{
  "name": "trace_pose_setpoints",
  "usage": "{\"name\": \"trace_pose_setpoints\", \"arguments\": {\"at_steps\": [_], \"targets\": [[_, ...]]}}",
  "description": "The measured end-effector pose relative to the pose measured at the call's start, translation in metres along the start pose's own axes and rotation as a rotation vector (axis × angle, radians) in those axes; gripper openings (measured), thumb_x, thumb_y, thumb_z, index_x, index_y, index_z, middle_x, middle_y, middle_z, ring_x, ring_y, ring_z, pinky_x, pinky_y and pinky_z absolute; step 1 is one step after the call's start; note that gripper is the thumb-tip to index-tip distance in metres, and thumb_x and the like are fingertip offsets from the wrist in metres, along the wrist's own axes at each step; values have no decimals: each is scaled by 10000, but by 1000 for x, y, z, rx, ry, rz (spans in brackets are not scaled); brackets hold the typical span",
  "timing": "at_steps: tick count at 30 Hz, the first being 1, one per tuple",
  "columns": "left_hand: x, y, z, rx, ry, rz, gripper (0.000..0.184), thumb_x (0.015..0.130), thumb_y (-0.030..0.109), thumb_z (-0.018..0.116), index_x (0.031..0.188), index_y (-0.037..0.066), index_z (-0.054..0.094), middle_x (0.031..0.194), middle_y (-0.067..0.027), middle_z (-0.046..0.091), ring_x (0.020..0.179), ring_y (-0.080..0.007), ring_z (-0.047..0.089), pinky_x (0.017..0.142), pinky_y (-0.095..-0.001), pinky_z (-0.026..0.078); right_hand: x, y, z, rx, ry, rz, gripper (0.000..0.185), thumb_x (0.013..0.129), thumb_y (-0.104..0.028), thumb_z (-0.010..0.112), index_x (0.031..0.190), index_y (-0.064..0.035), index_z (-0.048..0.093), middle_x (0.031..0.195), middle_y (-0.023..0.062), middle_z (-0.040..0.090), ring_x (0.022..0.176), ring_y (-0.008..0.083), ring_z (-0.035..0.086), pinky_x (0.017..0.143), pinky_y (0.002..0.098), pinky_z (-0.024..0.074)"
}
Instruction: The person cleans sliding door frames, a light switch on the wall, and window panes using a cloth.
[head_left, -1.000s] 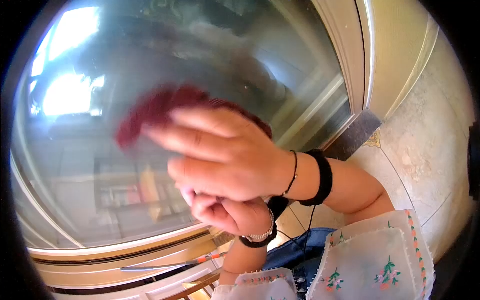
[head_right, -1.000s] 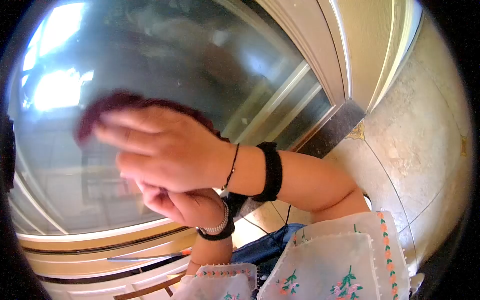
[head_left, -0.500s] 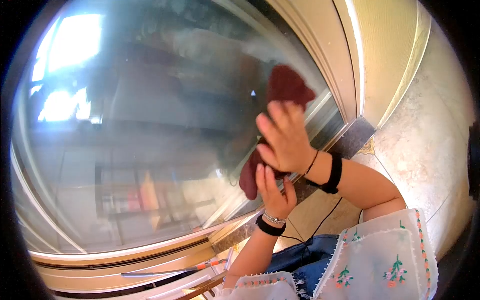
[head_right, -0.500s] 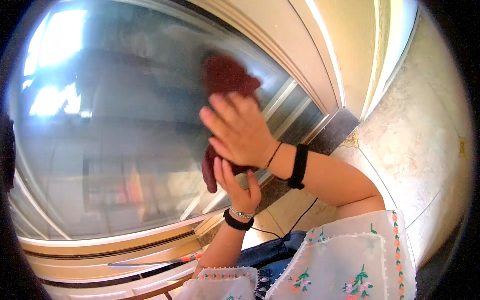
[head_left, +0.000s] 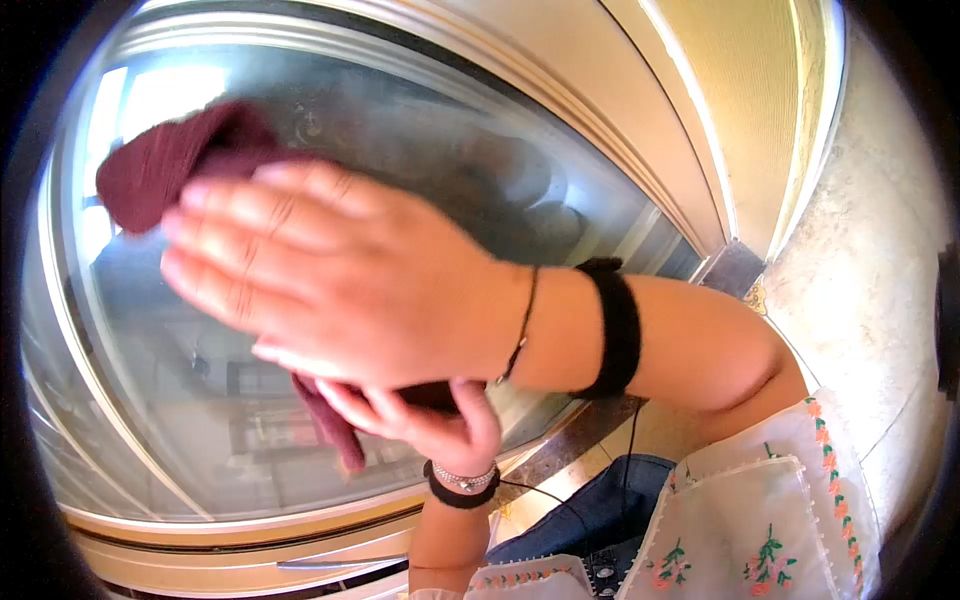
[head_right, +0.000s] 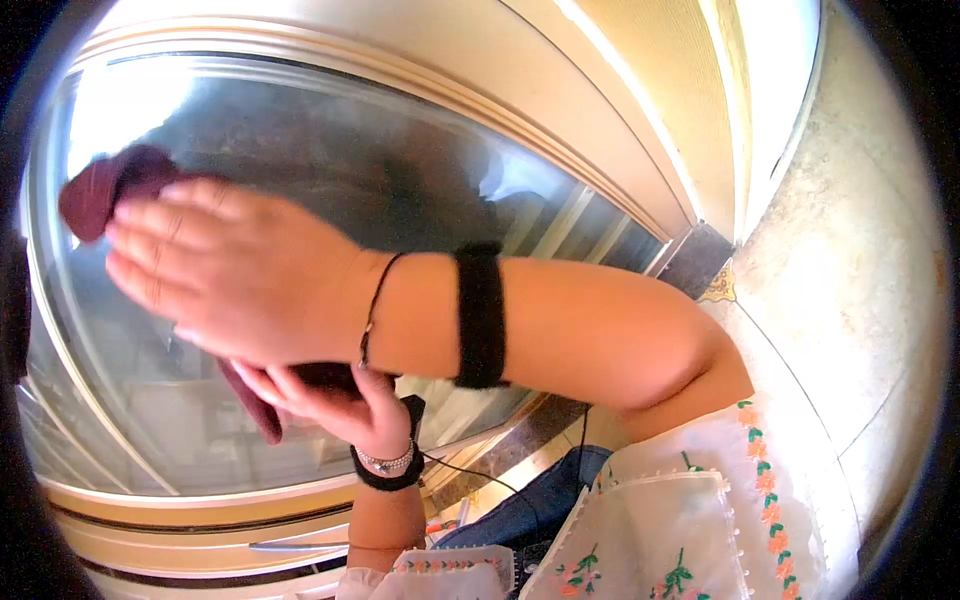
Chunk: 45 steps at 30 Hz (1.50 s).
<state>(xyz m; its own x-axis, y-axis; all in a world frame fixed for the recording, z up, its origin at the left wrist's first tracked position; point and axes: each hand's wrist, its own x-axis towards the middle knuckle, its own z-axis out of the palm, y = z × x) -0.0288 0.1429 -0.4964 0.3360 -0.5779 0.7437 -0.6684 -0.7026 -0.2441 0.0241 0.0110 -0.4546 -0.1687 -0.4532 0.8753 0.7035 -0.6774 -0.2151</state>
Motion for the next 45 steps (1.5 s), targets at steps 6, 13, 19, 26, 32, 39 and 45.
{"name": "trace_pose_setpoints", "arguments": {"at_steps": [6,13,19,26,32,39,45], "targets": [[-54,42,67,37,-389,133,729,792,183,583,1351,-86,199,1354,-388,164,1275,-504,192,1036,-484,242,-102,57,-108,-258,-484,130,687,692,-273,648,1289,-20,420,1329,165,414,1215,348,388,977,444,334],[-140,38,92,-83,-594,155,564,802,170,560,1316,11,390,1337,-173,408,1137,-353,473,922,-460,380,-235,49,-162,-208,-606,309,724,667,-164,671,1290,33,360,1329,243,335,1140,428,391,950,498,337],[-147,44,90,-189,-562,94,577,806,152,552,1336,22,364,1342,-168,410,1126,-344,490,888,-453,411,-236,48,-166,-236,-586,270,685,686,-189,655,1281,14,382,1318,221,352,1125,397,411,930,495,353],[-164,36,89,-168,-674,108,582,796,139,556,1335,29,366,1337,-160,421,1141,-365,473,934,-467,376,-263,42,-178,-234,-729,248,651,691,-226,667,1274,-71,421,1289,197,380,1044,359,445,874,466,385],[-214,9,70,-105,-758,55,573,807,170,555,1332,38,368,1361,-193,365,1191,-381,414,963,-499,333,-288,6,-168,-23,-888,179,592,719,-293,644,1269,-175,460,1252,97,442,1009,271,468,891,427,379],[-231,-49,-7,224,-323,-56,594,802,100,600,1337,45,347,1410,-332,88,1277,-504,187,1019,-531,228,-256,-31,-102,135,-853,-215,440,808,-265,511,1248,-255,504,1081,-20,597,966,127,519,865,317,377],[-150,-35,6,204,-92,-17,593,792,95,612,1338,63,383,1433,-298,6,1301,-443,165,1034,-503,205,-173,-15,-86,77,-613,-143,341,793,-223,493,1126,-217,565,1146,-25,567,1074,152,511,1003,338,320]]}}
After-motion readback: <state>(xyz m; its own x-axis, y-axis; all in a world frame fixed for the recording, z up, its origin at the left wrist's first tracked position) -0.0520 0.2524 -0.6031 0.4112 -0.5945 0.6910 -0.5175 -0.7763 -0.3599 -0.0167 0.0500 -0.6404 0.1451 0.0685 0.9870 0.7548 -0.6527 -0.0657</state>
